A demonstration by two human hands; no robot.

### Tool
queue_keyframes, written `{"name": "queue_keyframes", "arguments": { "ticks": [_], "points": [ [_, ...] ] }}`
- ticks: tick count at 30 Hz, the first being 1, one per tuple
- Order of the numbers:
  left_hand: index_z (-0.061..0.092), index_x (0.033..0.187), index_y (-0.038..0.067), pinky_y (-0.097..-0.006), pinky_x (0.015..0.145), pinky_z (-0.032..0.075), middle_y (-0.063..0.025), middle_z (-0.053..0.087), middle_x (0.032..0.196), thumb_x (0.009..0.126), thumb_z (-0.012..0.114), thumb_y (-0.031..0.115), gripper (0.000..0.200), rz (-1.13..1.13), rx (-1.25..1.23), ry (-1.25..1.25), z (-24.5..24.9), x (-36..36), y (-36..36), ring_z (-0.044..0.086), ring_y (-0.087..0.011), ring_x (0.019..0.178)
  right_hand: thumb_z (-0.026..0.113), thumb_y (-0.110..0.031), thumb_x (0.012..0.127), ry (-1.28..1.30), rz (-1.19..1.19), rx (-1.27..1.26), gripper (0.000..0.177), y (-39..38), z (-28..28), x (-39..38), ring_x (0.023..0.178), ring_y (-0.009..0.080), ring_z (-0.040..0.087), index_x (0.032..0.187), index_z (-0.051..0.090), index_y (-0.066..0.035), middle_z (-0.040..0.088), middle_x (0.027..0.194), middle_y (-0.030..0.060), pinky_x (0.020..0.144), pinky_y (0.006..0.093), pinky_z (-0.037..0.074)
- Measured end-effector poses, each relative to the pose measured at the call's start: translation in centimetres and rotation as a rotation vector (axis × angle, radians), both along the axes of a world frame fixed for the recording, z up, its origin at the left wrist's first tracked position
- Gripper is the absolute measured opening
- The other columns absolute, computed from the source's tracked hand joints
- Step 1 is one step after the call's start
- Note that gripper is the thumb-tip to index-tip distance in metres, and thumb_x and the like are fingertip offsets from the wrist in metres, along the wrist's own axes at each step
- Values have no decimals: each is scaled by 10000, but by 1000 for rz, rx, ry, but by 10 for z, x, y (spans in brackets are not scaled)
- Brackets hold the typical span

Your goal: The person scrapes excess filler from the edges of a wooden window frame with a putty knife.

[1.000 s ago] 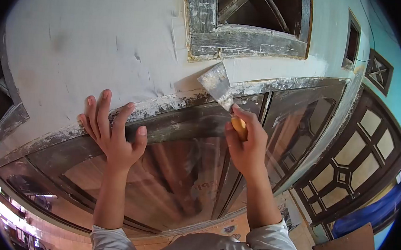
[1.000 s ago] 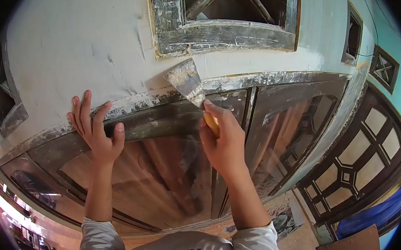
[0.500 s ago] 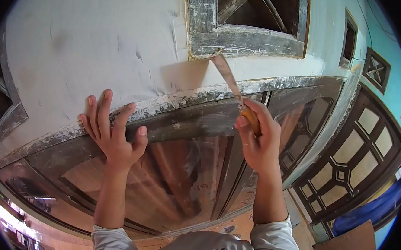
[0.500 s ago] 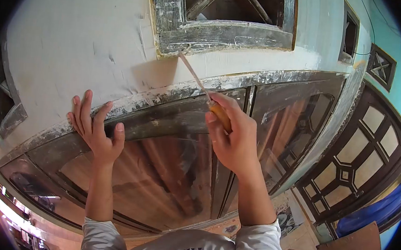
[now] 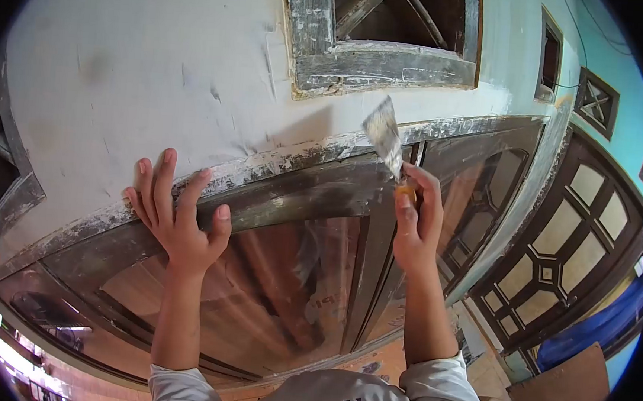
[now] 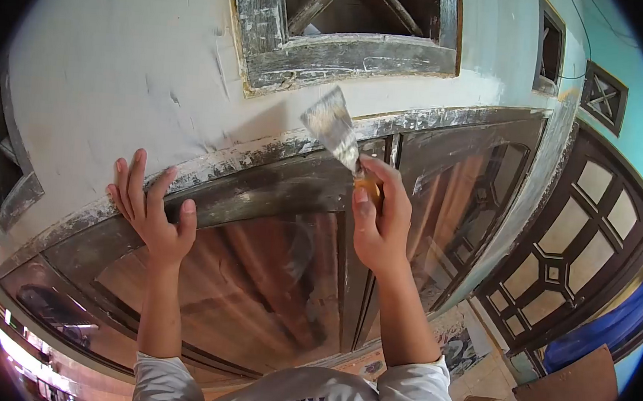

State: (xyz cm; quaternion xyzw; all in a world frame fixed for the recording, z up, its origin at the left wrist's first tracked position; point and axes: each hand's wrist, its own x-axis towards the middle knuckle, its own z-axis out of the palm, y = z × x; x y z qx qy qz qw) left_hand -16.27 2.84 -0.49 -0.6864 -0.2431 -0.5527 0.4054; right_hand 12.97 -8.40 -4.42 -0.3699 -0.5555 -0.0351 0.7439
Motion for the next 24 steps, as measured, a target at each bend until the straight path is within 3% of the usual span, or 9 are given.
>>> {"name": "queue_keyframes", "arguments": {
  "ticks": [1,2,5,9,11,17,21,22,24],
  "points": [
    [641,1197,123,-542,1191,62,-164,461,1500,949,507,419,409,-6,3,0,0,-1,0,307,-401,1449,515,-78,979,-53,-101,18,314,0,-7,2,772,69,488,1281,535,4,558,960,15,700,228,428],
    [631,1211,116,-541,1192,61,-166,462,1499,948,509,414,416,-9,-2,2,0,-1,0,306,-400,1450,525,-94,986,28,-5,40,328,3,-19,5,760,59,474,1300,512,-2,540,982,6,673,210,401],
    [615,1234,98,-538,1191,62,-170,464,1497,949,508,412,438,-8,-8,5,0,-4,0,305,-396,1452,532,-115,997,178,-127,16,342,11,-45,23,735,44,454,1320,496,-8,527,981,0,655,192,386],
    [603,1252,69,-534,1188,69,-174,466,1495,955,496,420,472,15,-20,-1,1,-4,-1,305,-384,1456,509,-104,1008,446,-52,43,362,6,-57,48,672,26,365,1363,466,-51,482,921,-32,593,191,323],
    [596,1267,59,-534,1186,70,-172,464,1497,960,486,420,486,24,-14,3,2,-2,-2,302,-382,1458,493,-75,1002,440,-48,36,380,3,-61,57,667,28,346,1380,453,-65,455,895,-46,589,194,307],
    [585,1298,56,-554,1178,70,-175,421,1528,960,484,382,480,57,-28,-14,1,4,-7,272,-390,1468,492,-39,999,319,-184,46,381,6,-37,98,771,30,427,1380,501,-39,525,997,-14,667,183,357],
    [574,1324,59,-568,1175,68,-174,397,1545,946,505,354,485,53,-56,-17,-1,10,-11,244,-403,1476,495,-5,994,123,-377,130,399,32,-35,127,883,100,529,1393,502,-16,577,1071,54,783,237,450],
    [571,1335,59,-570,1179,54,-169,383,1555,945,506,354,493,46,-71,-26,-2,12,-12,213,-411,1486,503,10,988,102,-386,36,404,26,-34,120,968,130,562,1392,497,-1,593,1176,95,856,249,462],
    [570,1338,64,-579,1178,38,-167,377,1560,947,504,360,495,13,-82,-4,-3,20,-14,201,-413,1490,509,15,983,158,-376,1,405,28,-34,124,992,133,562,1388,499,3,586,1216,101,871,257,461]
  ]
}}
